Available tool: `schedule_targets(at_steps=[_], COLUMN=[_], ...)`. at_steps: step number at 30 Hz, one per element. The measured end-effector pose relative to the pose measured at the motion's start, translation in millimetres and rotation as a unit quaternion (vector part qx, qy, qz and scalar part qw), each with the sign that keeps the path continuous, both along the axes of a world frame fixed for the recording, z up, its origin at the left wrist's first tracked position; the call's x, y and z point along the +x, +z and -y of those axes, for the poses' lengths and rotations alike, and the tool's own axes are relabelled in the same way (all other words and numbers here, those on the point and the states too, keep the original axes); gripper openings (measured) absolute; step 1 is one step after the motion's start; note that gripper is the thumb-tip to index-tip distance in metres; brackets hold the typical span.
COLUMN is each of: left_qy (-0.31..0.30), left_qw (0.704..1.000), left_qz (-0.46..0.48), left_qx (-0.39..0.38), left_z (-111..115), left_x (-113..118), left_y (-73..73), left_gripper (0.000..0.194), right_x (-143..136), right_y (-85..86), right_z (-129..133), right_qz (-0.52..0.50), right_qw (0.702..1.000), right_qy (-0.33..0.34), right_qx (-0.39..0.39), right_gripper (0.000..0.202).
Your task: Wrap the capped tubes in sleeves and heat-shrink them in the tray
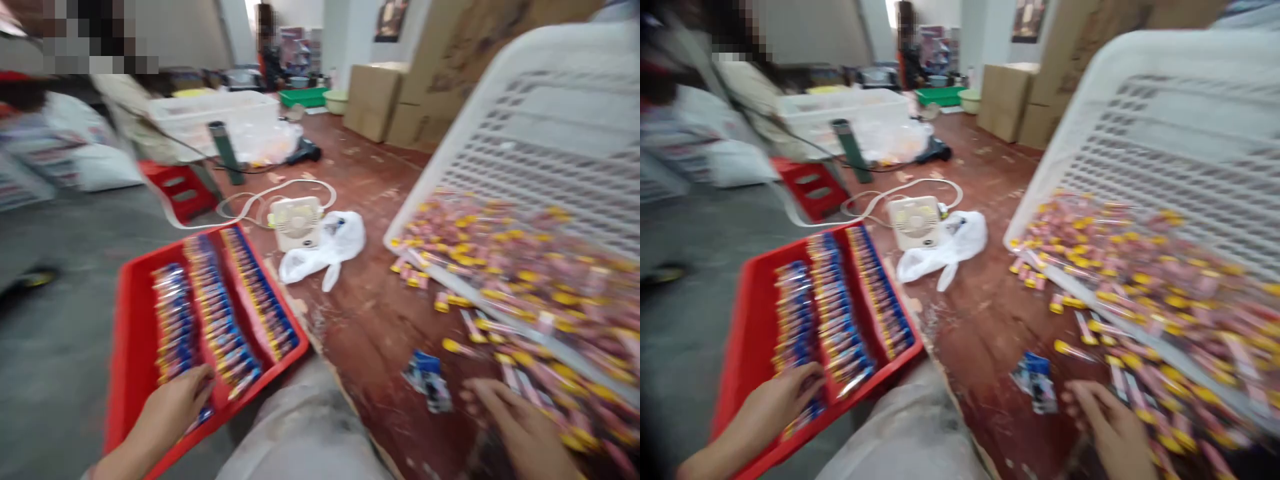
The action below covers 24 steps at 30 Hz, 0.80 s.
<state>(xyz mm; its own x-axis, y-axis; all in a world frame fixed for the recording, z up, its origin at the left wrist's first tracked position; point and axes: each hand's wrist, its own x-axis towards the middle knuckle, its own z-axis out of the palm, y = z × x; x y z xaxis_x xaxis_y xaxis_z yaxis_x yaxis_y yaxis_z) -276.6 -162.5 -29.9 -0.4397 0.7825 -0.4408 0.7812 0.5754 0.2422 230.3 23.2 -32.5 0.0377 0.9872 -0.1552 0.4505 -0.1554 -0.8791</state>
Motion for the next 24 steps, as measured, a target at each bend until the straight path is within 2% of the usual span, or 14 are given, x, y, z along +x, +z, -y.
schedule_targets(at_steps=[2,4,6,8,11,14,19,24], left_qy=[-0.086,-0.205,-0.348,-0.444,-0.529,-0.57,-0.584,-0.559], left_qw=[0.985,0.94,0.876,0.824,0.771,0.748,0.739,0.745], left_qz=[0.075,0.175,0.242,0.248,0.219,0.182,0.11,0.112], left_qx=[0.127,0.208,0.232,0.252,0.277,0.287,0.318,0.346], left_z=[-41,-78,-108,-132,-157,-168,-165,-163], left_x=[42,99,161,214,263,280,281,283], left_y=[8.2,17.7,26.9,31.7,27.6,15.0,-5.6,-8.4], left_gripper=[0.022,0.022,0.023,0.024,0.027,0.03,0.033,0.029], right_x=[0,-4,-8,-14,-22,-26,-25,-15], right_y=[11.6,14.6,12.4,8.8,4.3,0.2,-5.3,-0.2], right_z=[0,-3,-6,-7,-9,-13,-17,-14], right_qz=[0.028,0.053,0.073,0.092,0.113,0.124,0.108,0.076], right_qw=[0.999,0.998,0.997,0.995,0.992,0.991,0.993,0.995], right_qy=[0.022,0.011,0.011,0.016,0.027,0.029,0.035,0.048], right_qx=[-0.003,0.013,0.024,0.034,0.041,0.043,0.038,0.043], right_gripper=[0.04,0.038,0.037,0.035,0.027,0.019,0.027,0.036])
